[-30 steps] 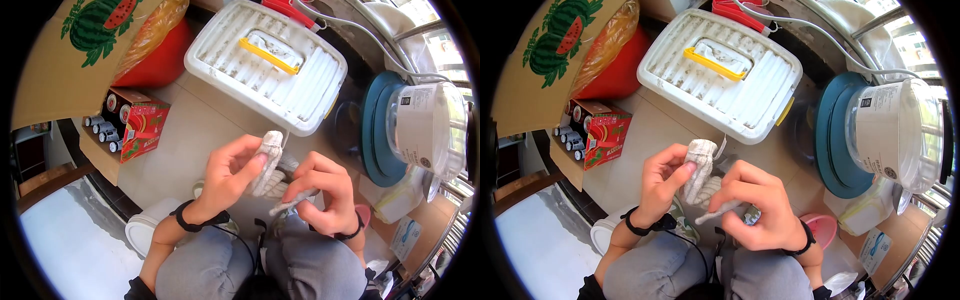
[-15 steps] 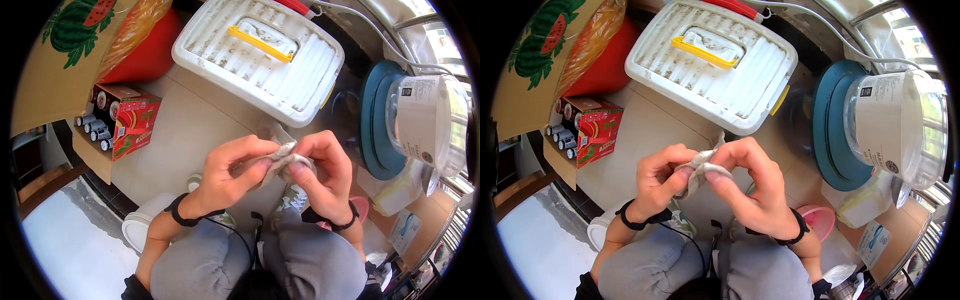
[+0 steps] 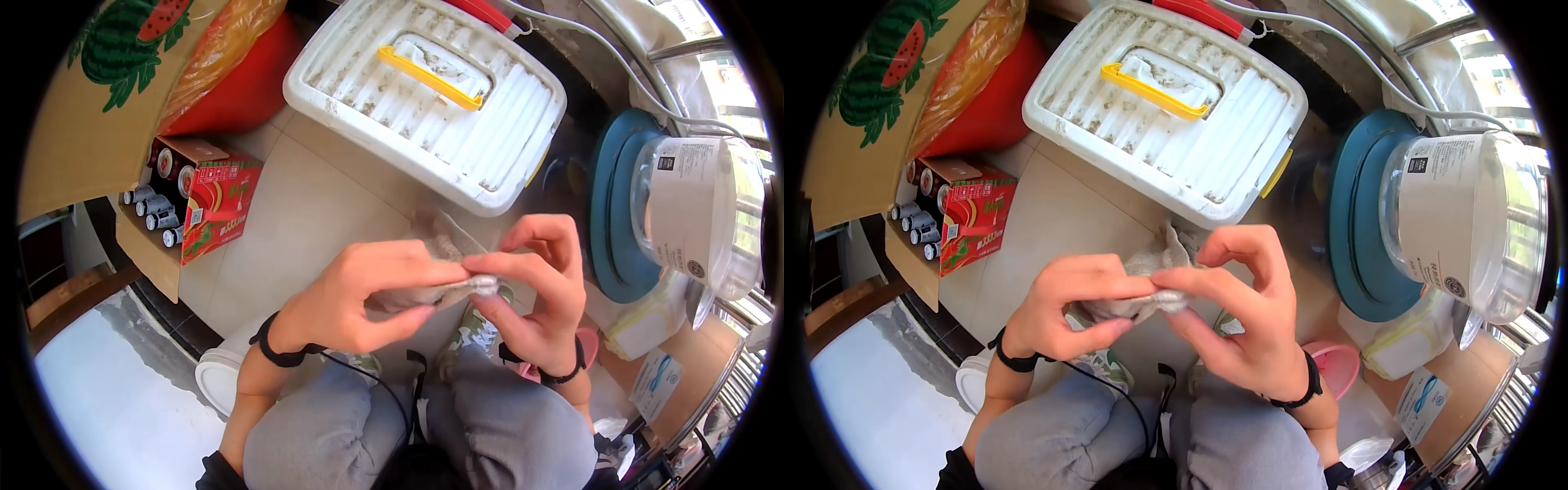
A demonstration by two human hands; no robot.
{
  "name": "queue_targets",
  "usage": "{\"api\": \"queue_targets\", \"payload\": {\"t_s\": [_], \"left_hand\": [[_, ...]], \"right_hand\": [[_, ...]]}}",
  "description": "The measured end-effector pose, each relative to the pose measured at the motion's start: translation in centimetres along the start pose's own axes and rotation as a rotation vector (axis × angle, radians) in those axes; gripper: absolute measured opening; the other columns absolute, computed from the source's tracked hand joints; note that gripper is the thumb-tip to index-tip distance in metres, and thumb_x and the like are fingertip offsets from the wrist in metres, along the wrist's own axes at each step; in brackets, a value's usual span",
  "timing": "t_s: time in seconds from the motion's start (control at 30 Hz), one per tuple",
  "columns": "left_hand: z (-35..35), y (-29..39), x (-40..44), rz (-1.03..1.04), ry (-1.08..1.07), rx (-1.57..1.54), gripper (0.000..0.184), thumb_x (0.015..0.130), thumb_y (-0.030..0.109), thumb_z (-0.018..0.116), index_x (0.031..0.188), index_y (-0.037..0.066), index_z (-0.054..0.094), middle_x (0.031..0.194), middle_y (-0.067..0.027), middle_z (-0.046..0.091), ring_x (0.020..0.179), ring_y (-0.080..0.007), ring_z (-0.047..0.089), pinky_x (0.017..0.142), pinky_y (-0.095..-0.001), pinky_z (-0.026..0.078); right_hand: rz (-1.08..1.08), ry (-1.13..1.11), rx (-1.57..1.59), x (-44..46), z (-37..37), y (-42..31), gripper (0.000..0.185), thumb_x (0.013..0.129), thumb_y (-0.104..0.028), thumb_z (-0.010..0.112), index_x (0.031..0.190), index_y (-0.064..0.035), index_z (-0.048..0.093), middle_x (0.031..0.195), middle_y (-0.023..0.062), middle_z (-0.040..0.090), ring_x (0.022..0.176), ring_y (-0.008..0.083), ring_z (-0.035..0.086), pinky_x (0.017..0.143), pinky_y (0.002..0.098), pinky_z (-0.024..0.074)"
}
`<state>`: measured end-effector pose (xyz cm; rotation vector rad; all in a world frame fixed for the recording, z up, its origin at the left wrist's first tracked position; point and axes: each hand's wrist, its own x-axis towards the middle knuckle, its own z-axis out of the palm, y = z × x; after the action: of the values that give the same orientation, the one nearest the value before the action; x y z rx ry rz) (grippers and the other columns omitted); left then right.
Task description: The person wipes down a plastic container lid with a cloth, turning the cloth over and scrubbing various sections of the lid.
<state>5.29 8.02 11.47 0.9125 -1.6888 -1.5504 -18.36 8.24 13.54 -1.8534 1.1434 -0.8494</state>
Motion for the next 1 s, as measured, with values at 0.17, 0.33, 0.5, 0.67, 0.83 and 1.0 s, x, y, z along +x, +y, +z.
{"api": "queue_targets", "payload": {"t_s": [0.17,0.33,0.5,0.67,0.83,1.0], "left_hand": [[-1.9,-0.6,-0.6,-0.142,0.047,0.192,0.033,0.069,-0.005,0.077,0.101,0.003,0.075,0.085,-0.008,0.068,0.073,-0.0185,0.065,0.066,-0.0289,0.051],[-3.1,-0.2,-1.6,-0.301,0.383,0.678,0.029,0.067,-0.007,0.073,0.094,0.003,0.071,0.078,-0.0074,0.062,0.071,-0.0165,0.061,0.062,-0.0264,0.046],[-2.8,3.2,-1.7,-0.395,0.4,0.461,0.034,0.067,-0.002,0.07,0.1,0.006,0.069,0.061,-0.0036,0.057,0.053,-0.0133,0.056,0.054,-0.0271,0.043],[-2.2,5.1,-2.9,-0.199,0.199,0.057,0.025,0.058,0.006,0.066,0.08,-0.001,0.075,0.06,-0.0056,0.067,0.047,-0.0092,0.059,0.05,-0.0208,0.04],[-3.7,5.4,-3.8,-0.052,0.015,-0.35,0.038,0.057,0.01,0.076,0.091,-0.006,0.076,0.074,-0.0152,0.073,0.061,-0.02,0.071,0.058,-0.0247,0.05],[-1.2,4.0,-1.8,0.021,0.135,-0.378,0.068,0.067,0.006,0.074,0.13,-0.011,0.058,0.118,-0.022,0.069,0.11,-0.0263,0.068,0.096,-0.0315,0.05]], "right_hand": [[-0.023,0.086,-0.099,-0.8,-0.2,0.0,0.042,0.058,0.003,0.079,0.099,-0.0087,0.077,0.101,0.0095,0.055,0.085,0.0215,0.057,0.075,0.0321,0.0494],[0.007,0.1,-0.142,-1.8,-1.1,-0.4,0.042,0.057,0.004,0.079,0.097,-0.0084,0.078,0.083,0.0046,0.054,0.071,0.0168,0.051,0.061,0.0285,0.0409],[0.186,0.245,0.036,-2.9,-0.6,-0.1,0.027,0.074,0.006,0.075,0.1,-0.0009,0.072,0.061,0.0013,0.051,0.049,0.0117,0.044,0.05,0.026,0.0364],[-0.175,0.431,0.226,-4.5,0.5,0.6,0.025,0.077,0.002,0.072,0.101,0.0021,0.064,0.072,0.0118,0.067,0.062,0.0215,0.066,0.063,0.0316,0.0532],[0.22,0.136,0.604,-7.3,-3.1,0.0,0.053,0.076,-0.024,0.068,0.118,0.0069,0.056,0.103,0.0238,0.07,0.091,0.0324,0.07,0.081,0.0379,0.0552],[-0.093,0.539,0.58,-5.2,0.7,3.0,0.061,0.09,-0.016,0.058,0.143,0.007,0.038,0.129,0.0247,0.06,0.115,0.0289,0.064,0.103,0.0388,0.049]]}}
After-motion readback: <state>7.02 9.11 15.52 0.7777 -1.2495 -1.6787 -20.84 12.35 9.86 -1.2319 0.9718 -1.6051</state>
